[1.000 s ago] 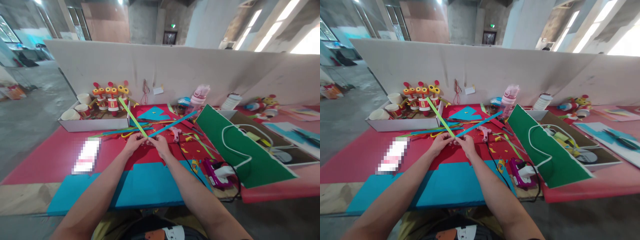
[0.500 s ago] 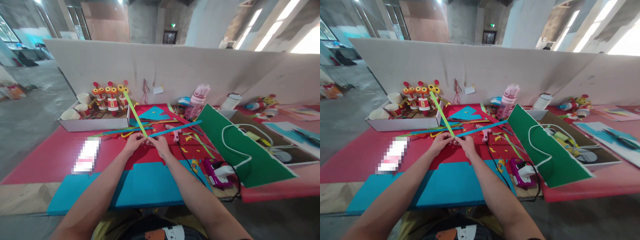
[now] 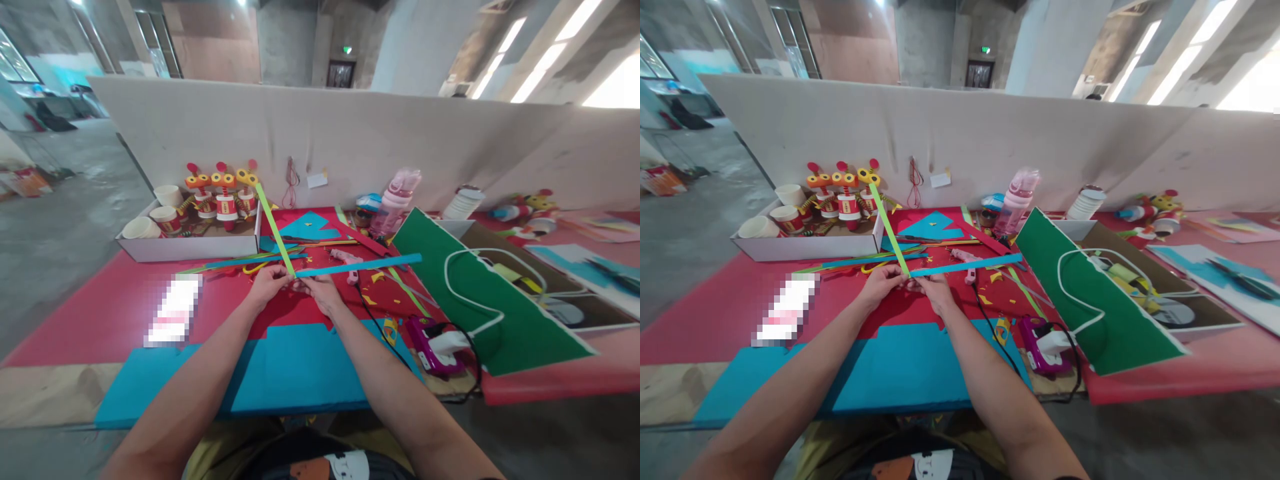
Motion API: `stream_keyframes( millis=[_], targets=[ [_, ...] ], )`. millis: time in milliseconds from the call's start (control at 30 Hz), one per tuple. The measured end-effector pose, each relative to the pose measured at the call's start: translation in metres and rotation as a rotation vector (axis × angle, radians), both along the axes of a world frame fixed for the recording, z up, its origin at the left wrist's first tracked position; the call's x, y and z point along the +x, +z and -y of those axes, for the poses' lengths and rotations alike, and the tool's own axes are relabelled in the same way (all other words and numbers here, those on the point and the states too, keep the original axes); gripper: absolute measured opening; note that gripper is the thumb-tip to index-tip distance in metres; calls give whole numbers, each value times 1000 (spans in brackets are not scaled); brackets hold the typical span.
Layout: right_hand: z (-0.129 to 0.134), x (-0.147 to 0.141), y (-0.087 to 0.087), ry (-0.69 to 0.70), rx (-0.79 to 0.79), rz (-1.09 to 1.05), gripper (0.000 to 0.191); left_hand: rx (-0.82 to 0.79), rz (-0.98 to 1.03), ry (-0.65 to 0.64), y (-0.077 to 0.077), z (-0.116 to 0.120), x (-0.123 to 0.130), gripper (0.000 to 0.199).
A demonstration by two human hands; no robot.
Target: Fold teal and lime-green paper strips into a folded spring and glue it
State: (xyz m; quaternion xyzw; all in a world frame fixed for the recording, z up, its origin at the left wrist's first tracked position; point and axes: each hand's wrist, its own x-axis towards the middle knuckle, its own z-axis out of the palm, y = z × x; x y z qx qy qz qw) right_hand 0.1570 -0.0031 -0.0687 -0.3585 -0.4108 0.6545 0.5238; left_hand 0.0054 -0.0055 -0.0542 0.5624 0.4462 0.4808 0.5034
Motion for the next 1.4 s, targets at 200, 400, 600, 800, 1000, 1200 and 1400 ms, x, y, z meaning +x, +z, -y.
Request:
stream_keyframes(
  millis=[200, 400, 600, 800, 1000, 1200, 1400],
  targets=[
    [1, 1, 2, 54, 21, 7, 33, 2, -21, 14, -1, 0, 0, 22],
    [0, -1, 0, 29, 28, 32, 34, 0, -14, 13, 1, 1, -1, 25],
    [0, -2, -1, 18, 30, 72, 33, 32, -72, -20, 1, -2, -5, 29],
    [0, -1, 0, -55, 41, 85, 32, 36, -56, -27, -3, -1, -4, 29],
    [-5, 0, -1, -137, -11, -88, 29, 82, -66, -53, -1, 5, 5, 26],
    [-3, -2, -2, -88, 23, -33, 32, 98, -34, 16, -1, 6, 6, 25],
    [-1, -4, -2, -61, 97, 78, 32, 67, -26, 29, -3, 3, 3, 25]
  ],
)
